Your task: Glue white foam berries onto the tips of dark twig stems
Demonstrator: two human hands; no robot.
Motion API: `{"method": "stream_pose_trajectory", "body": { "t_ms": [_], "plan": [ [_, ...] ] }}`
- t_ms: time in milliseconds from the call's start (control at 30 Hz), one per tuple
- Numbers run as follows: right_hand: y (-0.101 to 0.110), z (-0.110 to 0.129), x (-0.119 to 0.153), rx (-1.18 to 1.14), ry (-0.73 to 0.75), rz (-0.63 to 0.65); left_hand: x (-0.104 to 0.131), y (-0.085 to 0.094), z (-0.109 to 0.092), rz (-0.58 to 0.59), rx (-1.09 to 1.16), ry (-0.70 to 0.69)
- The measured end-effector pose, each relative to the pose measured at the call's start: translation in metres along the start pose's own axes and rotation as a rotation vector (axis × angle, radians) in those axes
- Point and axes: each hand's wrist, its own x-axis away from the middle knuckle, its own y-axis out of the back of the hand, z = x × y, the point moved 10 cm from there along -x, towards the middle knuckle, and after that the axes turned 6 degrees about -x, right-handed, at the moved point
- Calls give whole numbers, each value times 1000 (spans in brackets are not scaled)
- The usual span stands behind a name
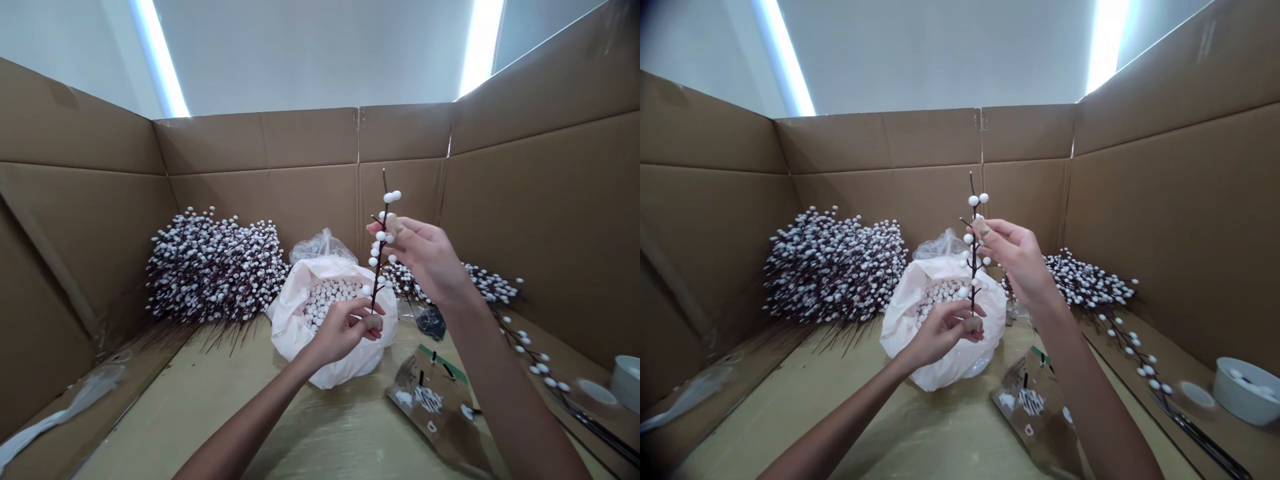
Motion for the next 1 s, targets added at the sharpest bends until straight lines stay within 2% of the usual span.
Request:
{"method": "stream_pose_trajectory", "body": {
  "t_ms": [100,267,400,500,567,633,667,733,800,867,1000],
  "plan": [
    [-9,-5,3,-11,-46,47,0,-2,4,5,9,3],
    [-13,-13,7,-144,-88,-40,0,0,6,-52,-49,-39],
    [-13,-15,8,-162,-19,-102,2,-2,3,-78,-212,-84],
    [-16,-11,9,-120,37,-67,2,-4,-10,17,-366,-132],
    [-18,-8,10,-72,47,-31,4,-4,-17,169,-490,-149],
    [-19,-5,11,0,36,2,6,7,-10,326,-582,-39],
    [-20,-5,11,42,26,22,6,21,-6,331,-582,35],
    [-23,-5,12,119,5,75,3,55,-8,208,-629,71],
    [-26,-8,13,161,-14,121,0,77,-9,114,-714,49],
    [-29,-12,15,178,-32,149,-3,83,0,121,-831,68],
    [-39,-18,18,176,-79,205,-8,72,32,197,-964,141]
  ]
}}
